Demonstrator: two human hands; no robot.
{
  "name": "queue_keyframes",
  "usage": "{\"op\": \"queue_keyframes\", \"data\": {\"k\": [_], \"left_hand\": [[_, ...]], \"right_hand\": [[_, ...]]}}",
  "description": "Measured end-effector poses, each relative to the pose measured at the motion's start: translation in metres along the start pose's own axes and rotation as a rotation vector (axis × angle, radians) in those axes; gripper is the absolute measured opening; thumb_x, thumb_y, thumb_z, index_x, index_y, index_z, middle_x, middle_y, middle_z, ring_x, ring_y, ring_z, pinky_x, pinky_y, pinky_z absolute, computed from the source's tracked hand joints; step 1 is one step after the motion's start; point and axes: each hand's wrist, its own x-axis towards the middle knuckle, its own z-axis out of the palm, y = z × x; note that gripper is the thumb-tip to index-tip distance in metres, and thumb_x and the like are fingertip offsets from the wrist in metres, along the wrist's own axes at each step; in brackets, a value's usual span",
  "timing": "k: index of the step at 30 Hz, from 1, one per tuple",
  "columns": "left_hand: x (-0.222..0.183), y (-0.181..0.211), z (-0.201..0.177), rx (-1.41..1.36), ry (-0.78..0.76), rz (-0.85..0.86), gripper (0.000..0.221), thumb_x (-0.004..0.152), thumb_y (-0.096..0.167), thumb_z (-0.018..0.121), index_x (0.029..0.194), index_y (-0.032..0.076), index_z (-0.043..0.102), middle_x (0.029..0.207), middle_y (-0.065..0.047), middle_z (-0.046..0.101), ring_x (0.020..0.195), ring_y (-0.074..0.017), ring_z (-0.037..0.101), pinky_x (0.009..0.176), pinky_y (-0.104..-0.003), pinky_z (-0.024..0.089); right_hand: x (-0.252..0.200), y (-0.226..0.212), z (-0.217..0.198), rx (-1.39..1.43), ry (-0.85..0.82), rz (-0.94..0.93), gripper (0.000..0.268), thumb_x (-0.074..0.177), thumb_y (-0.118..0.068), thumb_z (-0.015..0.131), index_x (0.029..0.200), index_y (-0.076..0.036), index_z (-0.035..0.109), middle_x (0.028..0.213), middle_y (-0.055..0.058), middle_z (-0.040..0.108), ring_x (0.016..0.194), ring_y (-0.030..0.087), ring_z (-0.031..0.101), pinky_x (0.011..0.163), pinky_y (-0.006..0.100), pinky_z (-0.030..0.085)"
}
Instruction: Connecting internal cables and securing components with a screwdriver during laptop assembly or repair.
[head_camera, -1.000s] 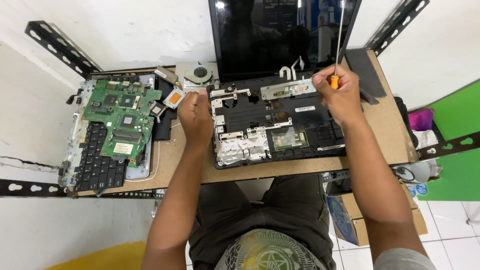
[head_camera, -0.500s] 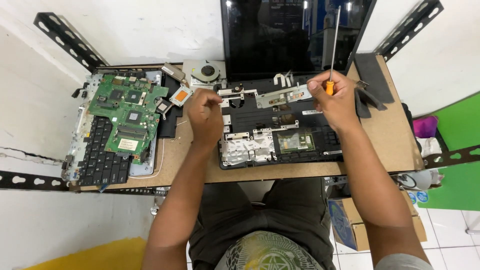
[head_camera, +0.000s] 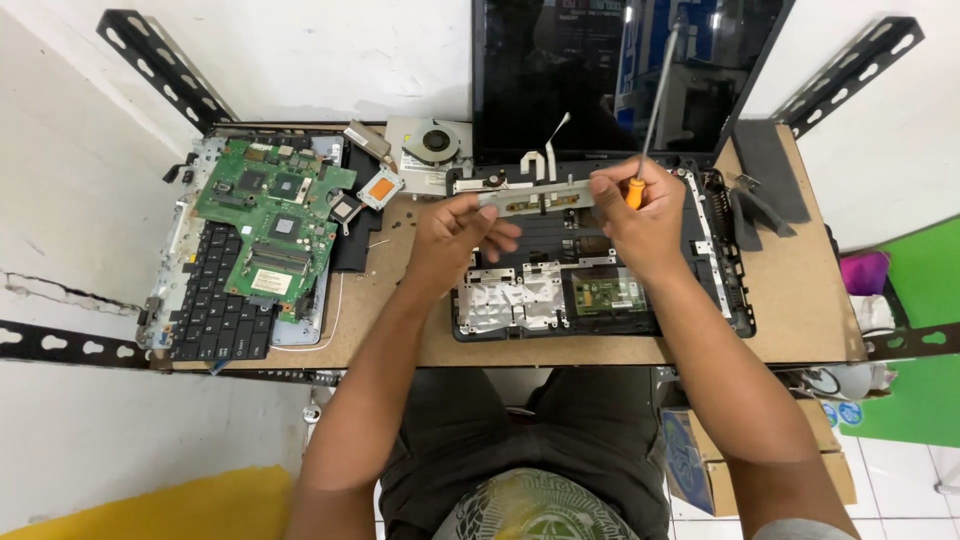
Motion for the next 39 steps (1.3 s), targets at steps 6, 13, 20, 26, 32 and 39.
{"op": "queue_keyframes", "data": {"k": [6,13,20,26,32,39], "left_hand": [[0.001,0.012,0.001,0.127,0.149,0.077,0.009,0.088,0.003,0.063,0.084,-0.005,0.065,0.065,-0.021,0.067,0.054,-0.0214,0.068,0.045,-0.024,0.056],[0.009,-0.005,-0.014,0.196,0.317,0.284,0.025,0.095,0.008,0.053,0.071,0.001,0.06,0.04,-0.008,0.051,0.033,-0.0119,0.05,0.034,-0.019,0.041],[0.012,-0.007,-0.014,0.386,0.319,0.318,0.007,0.093,0.007,0.048,0.086,0.007,0.051,0.06,-0.002,0.046,0.053,-0.0065,0.044,0.05,-0.021,0.036],[0.009,-0.006,-0.008,0.303,0.366,0.331,0.013,0.088,0.01,0.067,0.087,0.002,0.057,0.062,-0.007,0.06,0.049,-0.0099,0.058,0.045,-0.018,0.043],[0.008,-0.005,-0.009,0.222,0.277,0.233,0.016,0.092,0.0,0.05,0.1,0.003,0.063,0.084,-0.014,0.068,0.064,-0.0121,0.062,0.046,-0.019,0.05],[0.005,-0.005,-0.001,0.184,0.161,0.027,0.017,0.088,0.003,0.061,0.103,-0.003,0.065,0.069,-0.016,0.067,0.058,-0.0199,0.069,0.044,-0.021,0.055]], "right_hand": [[0.003,0.001,0.0,-0.036,0.047,0.012,0.014,0.091,-0.011,0.07,0.089,0.002,0.064,0.056,0.006,0.053,0.037,0.009,0.048,0.039,0.019,0.04],[0.005,0.001,-0.006,0.033,0.084,0.046,0.011,0.093,-0.009,0.067,0.092,0.0,0.062,0.06,0.005,0.051,0.037,0.008,0.045,0.04,0.02,0.041],[0.002,0.002,-0.002,0.039,0.052,0.071,0.013,0.092,-0.011,0.069,0.089,0.0,0.062,0.06,0.004,0.05,0.037,0.006,0.044,0.038,0.019,0.04],[0.004,0.004,0.0,0.02,0.011,0.104,0.015,0.09,-0.013,0.07,0.09,0.001,0.064,0.061,0.005,0.052,0.038,0.007,0.045,0.038,0.019,0.041],[0.004,0.005,0.003,0.002,-0.013,0.104,0.016,0.089,-0.015,0.072,0.091,0.0,0.065,0.06,0.005,0.054,0.038,0.007,0.046,0.039,0.019,0.041],[0.005,0.004,0.004,-0.063,-0.032,0.085,0.014,0.086,-0.013,0.074,0.089,-0.001,0.067,0.058,0.005,0.056,0.037,0.008,0.049,0.038,0.018,0.041]]}}
